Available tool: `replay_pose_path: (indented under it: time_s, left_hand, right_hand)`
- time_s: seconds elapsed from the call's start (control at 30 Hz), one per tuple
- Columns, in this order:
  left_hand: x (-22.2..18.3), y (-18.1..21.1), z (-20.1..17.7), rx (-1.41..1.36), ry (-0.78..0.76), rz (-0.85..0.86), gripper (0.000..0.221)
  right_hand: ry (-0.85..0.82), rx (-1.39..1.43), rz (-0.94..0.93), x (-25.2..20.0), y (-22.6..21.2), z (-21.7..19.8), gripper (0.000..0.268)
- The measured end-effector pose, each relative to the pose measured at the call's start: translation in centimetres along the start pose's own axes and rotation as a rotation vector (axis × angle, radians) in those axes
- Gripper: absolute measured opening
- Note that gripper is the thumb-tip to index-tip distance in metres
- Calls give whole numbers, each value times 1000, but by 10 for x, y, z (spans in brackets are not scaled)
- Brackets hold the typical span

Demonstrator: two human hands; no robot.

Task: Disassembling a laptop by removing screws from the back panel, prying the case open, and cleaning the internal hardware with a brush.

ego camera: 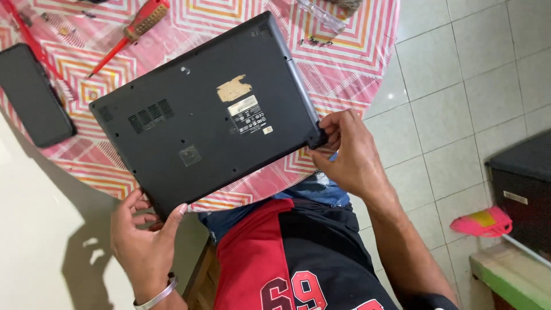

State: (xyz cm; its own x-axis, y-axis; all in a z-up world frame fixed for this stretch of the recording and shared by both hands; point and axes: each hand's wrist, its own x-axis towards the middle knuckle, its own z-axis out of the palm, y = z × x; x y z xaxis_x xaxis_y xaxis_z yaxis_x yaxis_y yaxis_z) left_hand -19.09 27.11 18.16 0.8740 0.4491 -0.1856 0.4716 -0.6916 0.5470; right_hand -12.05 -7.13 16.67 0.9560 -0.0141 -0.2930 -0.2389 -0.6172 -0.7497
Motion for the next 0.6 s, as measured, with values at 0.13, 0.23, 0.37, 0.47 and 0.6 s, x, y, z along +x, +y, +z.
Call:
replay_pose_path:
  time_s: [0.13, 0.23, 0.37, 0.47, 0.6]
  left_hand:
    - [0, -3, -3, 134, 1, 125, 70]
    - [-4, 2, -2, 266, 17, 82, 68]
    - [-3, -3, 2, 140, 71, 83, 67]
    - [-2, -6, 3, 113, 43, 13, 68]
    - [-3, -15, 9, -55, 20, -82, 68]
  right_hand:
    - [40, -8, -66, -8, 11, 5, 59]
    - [41, -58, -31, -6, 8, 6, 54]
    - [70, -61, -90, -3, 8, 7, 50]
    - [44, -36, -61, -3, 8, 6, 50]
    - [8, -31, -13, -2, 7, 5, 55]
